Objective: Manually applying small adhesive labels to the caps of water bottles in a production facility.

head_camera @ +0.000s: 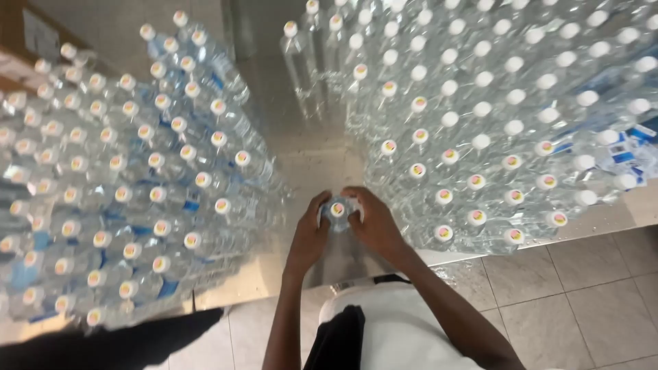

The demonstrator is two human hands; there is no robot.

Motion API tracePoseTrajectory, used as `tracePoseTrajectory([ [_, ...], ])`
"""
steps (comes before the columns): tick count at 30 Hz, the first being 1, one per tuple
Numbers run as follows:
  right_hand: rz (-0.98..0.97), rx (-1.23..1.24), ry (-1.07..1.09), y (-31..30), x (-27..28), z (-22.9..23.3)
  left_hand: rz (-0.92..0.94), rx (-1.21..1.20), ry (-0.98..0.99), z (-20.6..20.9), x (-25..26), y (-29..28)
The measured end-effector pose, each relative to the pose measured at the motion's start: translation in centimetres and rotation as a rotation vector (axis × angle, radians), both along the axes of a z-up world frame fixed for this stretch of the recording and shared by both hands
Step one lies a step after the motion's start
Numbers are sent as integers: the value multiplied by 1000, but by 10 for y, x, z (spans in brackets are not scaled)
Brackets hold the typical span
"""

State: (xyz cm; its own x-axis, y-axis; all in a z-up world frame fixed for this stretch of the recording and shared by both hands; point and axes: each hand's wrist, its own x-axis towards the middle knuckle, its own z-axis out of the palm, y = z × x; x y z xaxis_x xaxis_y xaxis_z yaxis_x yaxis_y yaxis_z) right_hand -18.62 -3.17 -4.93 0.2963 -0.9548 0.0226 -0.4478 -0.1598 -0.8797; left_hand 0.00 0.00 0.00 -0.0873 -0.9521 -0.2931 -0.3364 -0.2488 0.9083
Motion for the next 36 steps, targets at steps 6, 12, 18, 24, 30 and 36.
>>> tracePoseTrajectory([
  [6,-47,18,190,8,8,-3,61,28,34,10,-18,4],
  [12,79,-41,315,-2,15,-10,133,21,44,-31,-11,-2],
  [18,88,37,227,-11,12,-24,325,2,79,-18,-35,27],
  [24,46,213,142,-8,16,-35,416,-28,175,-55,-34,9],
  [30,112,214,358,30,16,17,380,-99,-49,-33,-25,15],
  [36,76,-100,321,34,20,-40,333,-239,-211,-65,-28,33],
])
